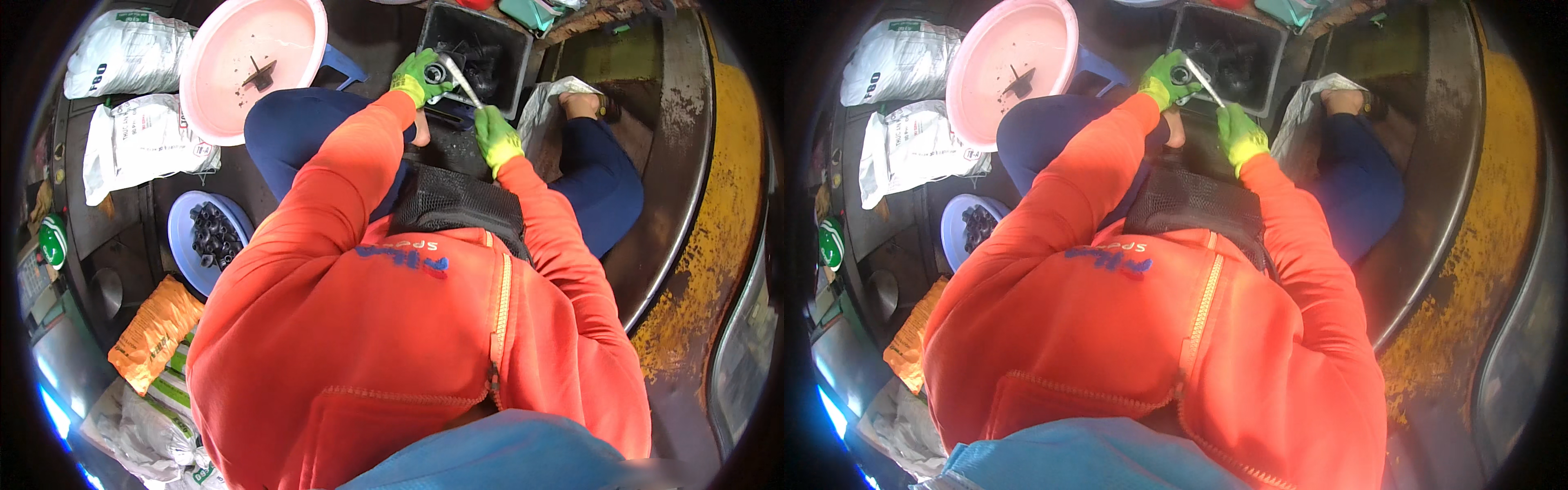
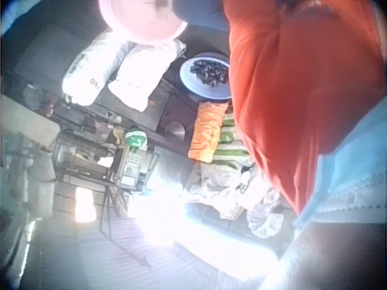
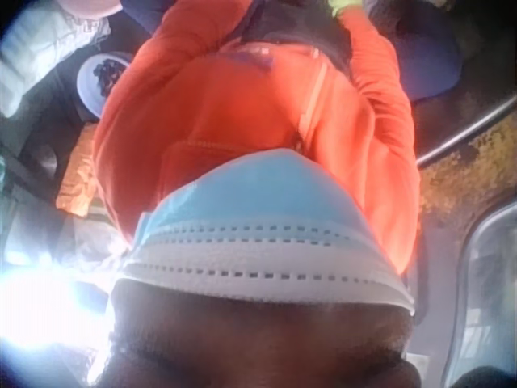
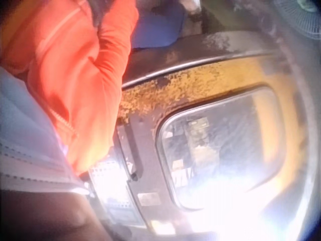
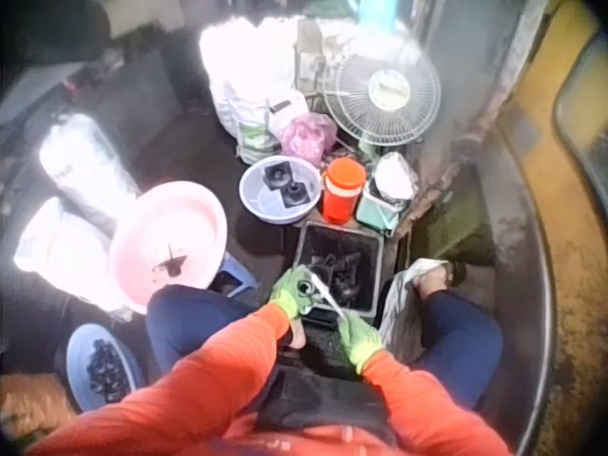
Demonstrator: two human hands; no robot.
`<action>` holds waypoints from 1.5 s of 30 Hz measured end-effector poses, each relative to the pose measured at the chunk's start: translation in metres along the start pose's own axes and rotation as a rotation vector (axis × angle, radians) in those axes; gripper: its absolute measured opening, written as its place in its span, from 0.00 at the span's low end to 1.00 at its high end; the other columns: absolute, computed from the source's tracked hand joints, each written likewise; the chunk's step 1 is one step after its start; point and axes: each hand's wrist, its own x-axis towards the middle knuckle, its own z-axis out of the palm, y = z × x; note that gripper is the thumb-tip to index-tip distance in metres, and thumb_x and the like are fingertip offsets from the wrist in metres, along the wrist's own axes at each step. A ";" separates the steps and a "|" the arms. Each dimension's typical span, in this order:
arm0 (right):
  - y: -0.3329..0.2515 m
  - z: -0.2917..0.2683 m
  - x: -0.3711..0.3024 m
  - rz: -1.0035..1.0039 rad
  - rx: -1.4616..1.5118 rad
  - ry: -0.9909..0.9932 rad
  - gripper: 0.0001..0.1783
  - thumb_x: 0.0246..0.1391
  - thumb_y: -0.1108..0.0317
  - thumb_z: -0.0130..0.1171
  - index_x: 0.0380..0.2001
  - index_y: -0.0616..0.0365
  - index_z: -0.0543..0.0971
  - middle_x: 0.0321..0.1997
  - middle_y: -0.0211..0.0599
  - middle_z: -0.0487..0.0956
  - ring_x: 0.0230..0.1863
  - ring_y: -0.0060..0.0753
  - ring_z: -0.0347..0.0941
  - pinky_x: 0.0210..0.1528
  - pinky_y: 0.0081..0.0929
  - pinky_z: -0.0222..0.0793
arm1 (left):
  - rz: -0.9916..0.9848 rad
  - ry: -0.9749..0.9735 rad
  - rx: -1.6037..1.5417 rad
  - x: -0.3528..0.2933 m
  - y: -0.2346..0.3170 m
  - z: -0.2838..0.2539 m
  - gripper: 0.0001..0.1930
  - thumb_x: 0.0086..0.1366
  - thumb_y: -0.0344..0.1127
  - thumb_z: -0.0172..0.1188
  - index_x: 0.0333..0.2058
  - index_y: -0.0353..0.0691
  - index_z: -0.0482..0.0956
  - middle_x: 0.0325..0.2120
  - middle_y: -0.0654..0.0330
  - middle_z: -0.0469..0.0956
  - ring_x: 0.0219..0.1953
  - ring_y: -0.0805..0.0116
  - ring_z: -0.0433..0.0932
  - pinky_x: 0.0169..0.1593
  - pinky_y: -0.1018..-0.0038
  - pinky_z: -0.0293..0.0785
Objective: The person sits on the floor and uses a metal tool to scrape and clean small dark metal parts in a black tray. They repeatedly pick up each part, scrape it, and place it into a separate bowl. The person also briefly inspects a larger cylindrical part.
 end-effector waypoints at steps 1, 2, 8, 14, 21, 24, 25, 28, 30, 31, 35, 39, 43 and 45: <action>0.000 -0.001 0.000 0.057 -0.076 -0.103 0.22 0.62 0.48 0.38 0.40 0.54 0.72 0.33 0.51 0.77 0.36 0.59 0.73 0.40 0.48 0.66 | 0.015 -0.062 -0.030 0.001 -0.001 0.001 0.35 0.39 0.49 0.73 0.49 0.50 0.71 0.44 0.54 0.74 0.49 0.51 0.71 0.52 0.61 0.68; 0.000 -0.001 0.001 0.142 -0.167 -0.164 0.21 0.62 0.48 0.38 0.40 0.54 0.72 0.32 0.52 0.77 0.36 0.60 0.73 0.39 0.49 0.66 | 0.006 -0.175 -0.049 0.002 -0.002 0.001 0.34 0.39 0.50 0.73 0.47 0.49 0.72 0.43 0.54 0.74 0.48 0.51 0.71 0.51 0.61 0.68; 0.008 0.004 -0.002 0.046 -0.046 -0.136 0.20 0.62 0.50 0.38 0.40 0.54 0.72 0.35 0.55 0.77 0.40 0.59 0.72 0.42 0.48 0.65 | 0.026 -0.067 -0.014 0.002 -0.004 0.006 0.33 0.39 0.52 0.72 0.45 0.49 0.72 0.41 0.55 0.75 0.47 0.51 0.72 0.51 0.63 0.68; 0.009 0.003 0.003 0.058 0.008 -0.098 0.20 0.62 0.50 0.39 0.39 0.55 0.71 0.36 0.57 0.77 0.41 0.60 0.72 0.43 0.48 0.65 | 0.018 -0.079 -0.041 0.001 -0.008 0.009 0.34 0.39 0.52 0.71 0.47 0.50 0.72 0.47 0.54 0.73 0.51 0.49 0.68 0.55 0.62 0.66; 0.016 0.008 0.004 -0.008 0.002 -0.073 0.21 0.62 0.49 0.38 0.38 0.56 0.70 0.34 0.55 0.77 0.39 0.60 0.72 0.41 0.49 0.65 | 0.005 -0.065 0.012 0.001 -0.012 0.017 0.25 0.41 0.48 0.71 0.37 0.47 0.73 0.39 0.59 0.75 0.47 0.51 0.70 0.49 0.62 0.68; 0.021 0.010 0.010 0.129 -0.238 -0.198 0.20 0.62 0.50 0.38 0.38 0.56 0.70 0.34 0.55 0.77 0.37 0.60 0.73 0.39 0.49 0.66 | 0.056 -0.108 -0.008 0.001 -0.013 0.014 0.30 0.41 0.47 0.71 0.44 0.48 0.73 0.42 0.56 0.75 0.50 0.51 0.70 0.52 0.62 0.67; 0.022 0.010 0.009 0.057 -0.213 -0.139 0.21 0.62 0.49 0.38 0.38 0.55 0.70 0.34 0.53 0.77 0.37 0.58 0.73 0.39 0.49 0.66 | -0.032 -0.164 -0.080 -0.001 -0.013 0.013 0.40 0.39 0.51 0.71 0.53 0.48 0.71 0.58 0.57 0.65 0.61 0.47 0.60 0.64 0.62 0.57; 0.021 0.008 0.008 -0.020 -0.142 -0.086 0.21 0.62 0.48 0.37 0.38 0.54 0.70 0.34 0.49 0.78 0.37 0.56 0.74 0.40 0.49 0.66 | -0.093 -0.151 -0.138 -0.002 -0.010 0.011 0.40 0.39 0.52 0.71 0.54 0.48 0.71 0.58 0.57 0.65 0.61 0.47 0.60 0.64 0.62 0.57; 0.020 0.006 0.006 0.061 -0.148 -0.156 0.21 0.62 0.48 0.38 0.39 0.54 0.70 0.34 0.49 0.78 0.37 0.56 0.74 0.39 0.49 0.66 | 0.004 -0.169 -0.035 -0.001 -0.009 0.009 0.39 0.40 0.51 0.72 0.53 0.46 0.70 0.57 0.53 0.66 0.57 0.49 0.65 0.60 0.62 0.61; 0.018 0.005 0.006 0.067 -0.144 -0.174 0.20 0.62 0.49 0.38 0.39 0.54 0.70 0.34 0.49 0.78 0.37 0.56 0.74 0.39 0.49 0.66 | 0.041 -0.161 -0.029 0.000 -0.008 0.007 0.40 0.40 0.52 0.72 0.53 0.46 0.70 0.57 0.53 0.66 0.58 0.49 0.64 0.60 0.62 0.61; 0.007 -0.007 0.014 0.118 -0.115 -0.171 0.21 0.62 0.49 0.38 0.40 0.54 0.71 0.37 0.53 0.77 0.40 0.58 0.73 0.42 0.48 0.66 | -0.079 -0.208 -0.073 -0.003 0.000 -0.005 0.39 0.40 0.50 0.70 0.54 0.47 0.70 0.57 0.53 0.65 0.60 0.51 0.62 0.62 0.65 0.59; -0.005 -0.046 0.019 0.158 0.122 -0.031 0.21 0.61 0.50 0.41 0.40 0.56 0.72 0.39 0.54 0.77 0.43 0.57 0.72 0.45 0.44 0.65 | -0.193 -0.261 -0.206 0.020 0.019 -0.021 0.31 0.41 0.47 0.71 0.44 0.41 0.75 0.43 0.55 0.76 0.48 0.58 0.73 0.52 0.65 0.68; -0.009 -0.107 -0.011 -0.020 0.539 0.300 0.17 0.61 0.55 0.48 0.36 0.59 0.75 0.30 0.40 0.74 0.31 0.37 0.70 0.37 0.30 0.65 | -0.402 0.277 -0.638 0.076 0.035 -0.035 0.23 0.42 0.41 0.72 0.35 0.34 0.78 0.29 0.58 0.80 0.31 0.68 0.76 0.37 0.70 0.73; -0.006 -0.132 -0.027 0.006 0.740 0.270 0.15 0.61 0.58 0.50 0.35 0.60 0.75 0.25 0.31 0.69 0.25 0.23 0.64 0.29 0.22 0.61 | -0.352 0.281 -0.695 0.126 0.028 -0.050 0.30 0.44 0.45 0.72 0.40 0.28 0.76 0.34 0.52 0.80 0.35 0.63 0.77 0.41 0.68 0.73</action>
